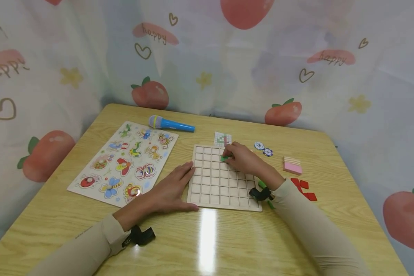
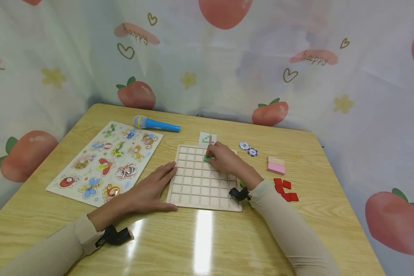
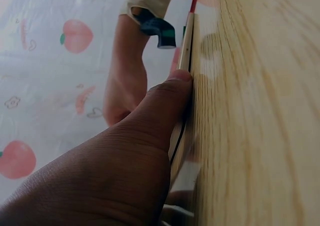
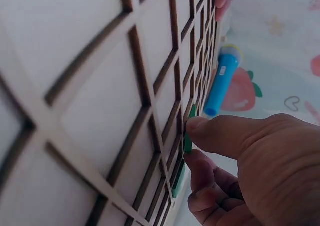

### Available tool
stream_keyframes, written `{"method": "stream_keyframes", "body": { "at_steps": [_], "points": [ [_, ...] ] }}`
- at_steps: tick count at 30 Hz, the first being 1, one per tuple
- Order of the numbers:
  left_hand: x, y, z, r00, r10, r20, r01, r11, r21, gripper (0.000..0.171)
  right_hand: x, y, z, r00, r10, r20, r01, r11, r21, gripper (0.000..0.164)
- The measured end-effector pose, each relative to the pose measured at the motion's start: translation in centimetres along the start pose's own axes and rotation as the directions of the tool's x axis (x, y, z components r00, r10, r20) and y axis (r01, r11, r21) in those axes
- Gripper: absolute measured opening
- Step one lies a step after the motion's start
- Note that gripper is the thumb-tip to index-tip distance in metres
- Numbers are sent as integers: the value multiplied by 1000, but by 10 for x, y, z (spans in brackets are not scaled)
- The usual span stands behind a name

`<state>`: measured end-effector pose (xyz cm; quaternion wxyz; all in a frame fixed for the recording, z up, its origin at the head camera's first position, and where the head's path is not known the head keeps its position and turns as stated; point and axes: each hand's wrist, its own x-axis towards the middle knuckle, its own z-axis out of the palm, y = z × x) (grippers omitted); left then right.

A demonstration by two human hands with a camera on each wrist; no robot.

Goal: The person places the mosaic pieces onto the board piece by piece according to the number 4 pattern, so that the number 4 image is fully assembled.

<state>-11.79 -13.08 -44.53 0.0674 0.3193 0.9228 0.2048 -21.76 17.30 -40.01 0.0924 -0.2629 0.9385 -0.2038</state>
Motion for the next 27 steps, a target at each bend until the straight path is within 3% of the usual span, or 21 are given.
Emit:
{"method": "stream_keyframes", "body": {
  "at_steps": [8, 10, 13, 16, 20, 23, 27],
  "points": [
    [4, 4, -1, 1000, -1, 5, 1, 1000, -6, 128, -7, -2, -7, 1000, -11, -3, 10, 1000, -15, 18],
    [4, 4, -1, 1000, -7, 7, 7, 1000, -7, 129, -18, 0, -9, 999, -31, -16, 31, 1000, -5, 21],
    [4, 5, 0, 1000, -11, 11, 11, 1000, -14, 129, -46, 5, -12, 993, -49, -110, 53, 998, 32, 24],
    [3, 5, 0, 1000, -18, 7, 18, 1000, -15, 129, -83, 10, -15, 963, -20, -268, 42, 996, 78, 24],
    [0, 3, -1, 999, -37, 7, 37, 999, -1, 129, -129, 19, -9, 894, 58, -445, -6, 993, 118, 22],
    [-1, 3, -2, 999, -37, 9, 37, 999, 1, 129, -152, 27, 3, 856, 140, -497, -81, 987, 139, 20],
    [0, 3, -3, 1000, -22, 8, 22, 1000, -7, 128, -166, 35, 19, 840, 257, -478, -199, 965, 169, 20]
  ]
}}
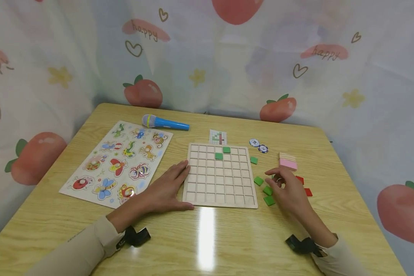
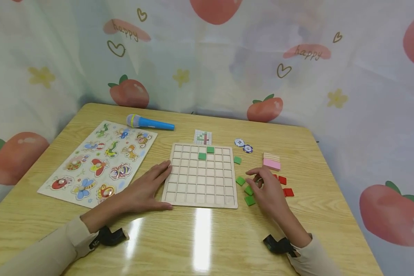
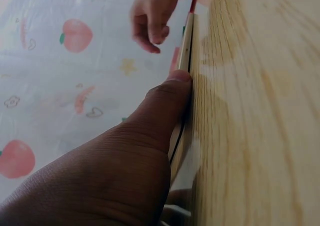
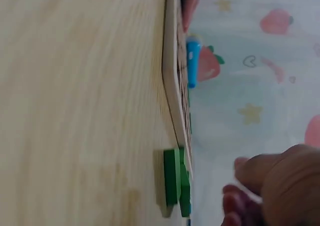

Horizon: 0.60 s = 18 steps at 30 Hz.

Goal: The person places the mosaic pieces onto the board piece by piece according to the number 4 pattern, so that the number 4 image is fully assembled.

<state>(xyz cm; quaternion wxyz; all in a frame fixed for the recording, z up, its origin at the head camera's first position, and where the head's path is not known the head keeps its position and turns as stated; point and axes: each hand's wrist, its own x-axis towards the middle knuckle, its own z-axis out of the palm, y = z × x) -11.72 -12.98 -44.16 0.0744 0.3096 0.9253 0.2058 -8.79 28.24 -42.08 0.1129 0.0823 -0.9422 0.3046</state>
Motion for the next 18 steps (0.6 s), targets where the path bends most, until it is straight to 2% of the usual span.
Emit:
{"method": "stream_keyframes", "body": {
  "at_steps": [3, 9, 13, 18],
  "points": [
    [0, 0, 0, 1000, -3, 4, 3, 1000, 0, 128, -3, 6, 7, 999, 41, 21, -40, 999, -30, 24],
    [0, 0, 1, 1000, -4, 6, 4, 1000, -5, 128, -1, 10, 15, 997, 43, 67, -38, 996, -82, 32],
    [0, 0, 2, 1000, 0, 1, 0, 1000, -5, 128, 0, 7, 17, 994, 49, 97, -37, 992, -118, 29],
    [2, 0, 1, 1000, 3, -2, -3, 1000, 2, 128, 2, 5, 19, 995, 45, 91, -31, 989, -146, 22]
  ]
}}
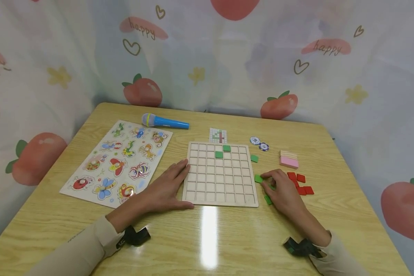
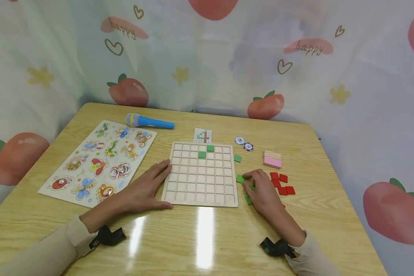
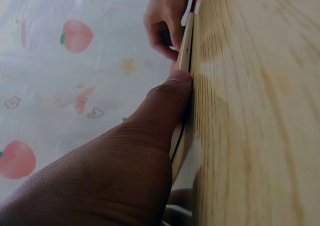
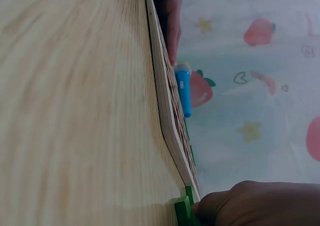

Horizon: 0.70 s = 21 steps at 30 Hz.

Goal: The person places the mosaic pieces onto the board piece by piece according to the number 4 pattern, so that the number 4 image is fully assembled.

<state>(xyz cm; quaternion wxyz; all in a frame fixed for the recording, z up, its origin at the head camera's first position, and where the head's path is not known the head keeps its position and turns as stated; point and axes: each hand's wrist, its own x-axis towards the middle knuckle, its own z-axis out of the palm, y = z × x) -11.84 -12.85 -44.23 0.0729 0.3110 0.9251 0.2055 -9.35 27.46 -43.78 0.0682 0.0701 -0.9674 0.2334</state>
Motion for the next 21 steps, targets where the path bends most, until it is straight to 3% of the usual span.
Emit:
{"method": "stream_keyframes", "body": {
  "at_steps": [6, 15, 21],
  "points": [
    [0, 0, 0, 1000, -5, 7, 5, 1000, -7, 129, 1, -2, 0, 1000, 14, 16, -14, 1000, 4, 20],
    [-1, -1, -1, 1000, -6, 10, 6, 1000, -7, 129, 8, -2, 3, 998, -50, 37, 48, 998, 39, 20],
    [0, -1, 0, 1000, 2, 13, -2, 1000, -19, 128, 8, -2, -6, 997, -16, 73, 15, 1000, 11, 22]
  ]
}}
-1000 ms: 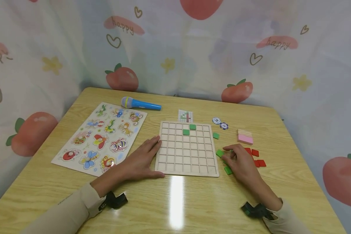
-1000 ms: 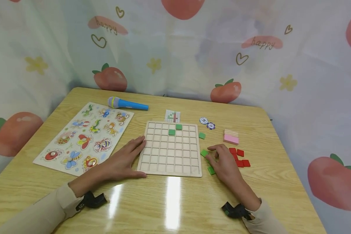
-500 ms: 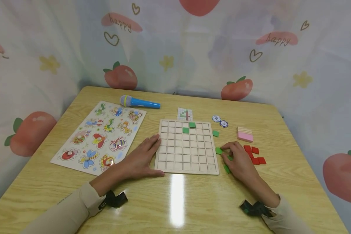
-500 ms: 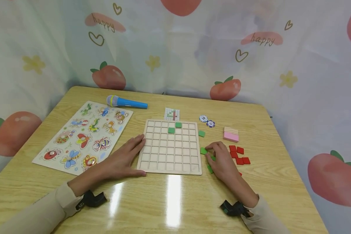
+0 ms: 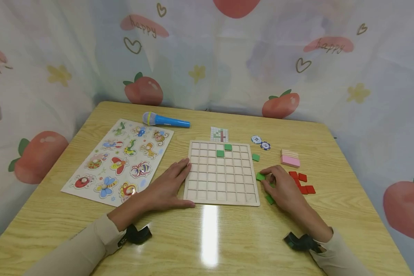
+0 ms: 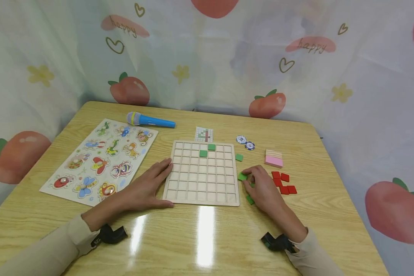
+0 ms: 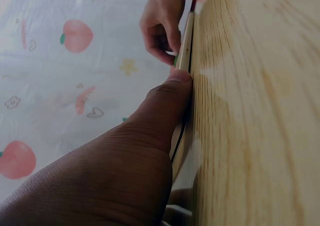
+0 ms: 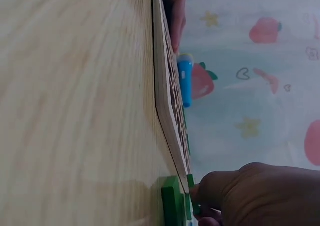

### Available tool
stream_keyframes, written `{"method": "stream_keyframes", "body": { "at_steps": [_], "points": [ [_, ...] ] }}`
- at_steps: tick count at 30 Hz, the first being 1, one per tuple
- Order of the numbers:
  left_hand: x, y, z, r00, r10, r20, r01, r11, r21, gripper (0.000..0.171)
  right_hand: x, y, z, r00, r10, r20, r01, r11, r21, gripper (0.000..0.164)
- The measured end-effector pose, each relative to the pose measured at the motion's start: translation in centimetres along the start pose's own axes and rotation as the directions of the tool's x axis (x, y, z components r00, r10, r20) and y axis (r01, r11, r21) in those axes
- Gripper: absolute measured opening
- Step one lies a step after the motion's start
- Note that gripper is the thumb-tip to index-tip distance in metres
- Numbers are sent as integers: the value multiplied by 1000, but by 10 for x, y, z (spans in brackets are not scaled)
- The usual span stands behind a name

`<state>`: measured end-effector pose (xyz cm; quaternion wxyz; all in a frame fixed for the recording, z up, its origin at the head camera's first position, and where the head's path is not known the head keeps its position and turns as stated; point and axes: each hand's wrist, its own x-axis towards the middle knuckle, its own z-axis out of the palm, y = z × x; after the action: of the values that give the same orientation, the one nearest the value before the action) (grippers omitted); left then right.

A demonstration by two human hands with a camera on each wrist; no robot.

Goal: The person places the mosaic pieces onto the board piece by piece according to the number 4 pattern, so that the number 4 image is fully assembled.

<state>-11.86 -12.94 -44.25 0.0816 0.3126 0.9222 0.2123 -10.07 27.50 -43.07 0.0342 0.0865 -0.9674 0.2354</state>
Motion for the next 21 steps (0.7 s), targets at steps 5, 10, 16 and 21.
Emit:
{"method": "stream_keyframes", "body": {
  "at_steps": [5, 10, 16, 21],
  "points": [
    [-2, 0, 2, 1000, -2, 3, 2, 1000, -1, 129, 5, -11, -12, 998, -57, -4, 57, 998, 14, 22],
    [-1, 0, 3, 1000, 5, -1, -5, 1000, 12, 129, 27, -41, -12, 981, -190, 38, 188, 981, 46, 23],
    [-1, 0, 2, 1000, 0, 1, 0, 1000, 13, 127, 64, -84, -2, 918, -376, 128, 371, 926, 66, 14],
    [-2, 0, 0, 1000, -6, 6, 6, 1000, 14, 127, 92, -105, 12, 893, -400, 207, 397, 916, 59, 12]
  ]
}}
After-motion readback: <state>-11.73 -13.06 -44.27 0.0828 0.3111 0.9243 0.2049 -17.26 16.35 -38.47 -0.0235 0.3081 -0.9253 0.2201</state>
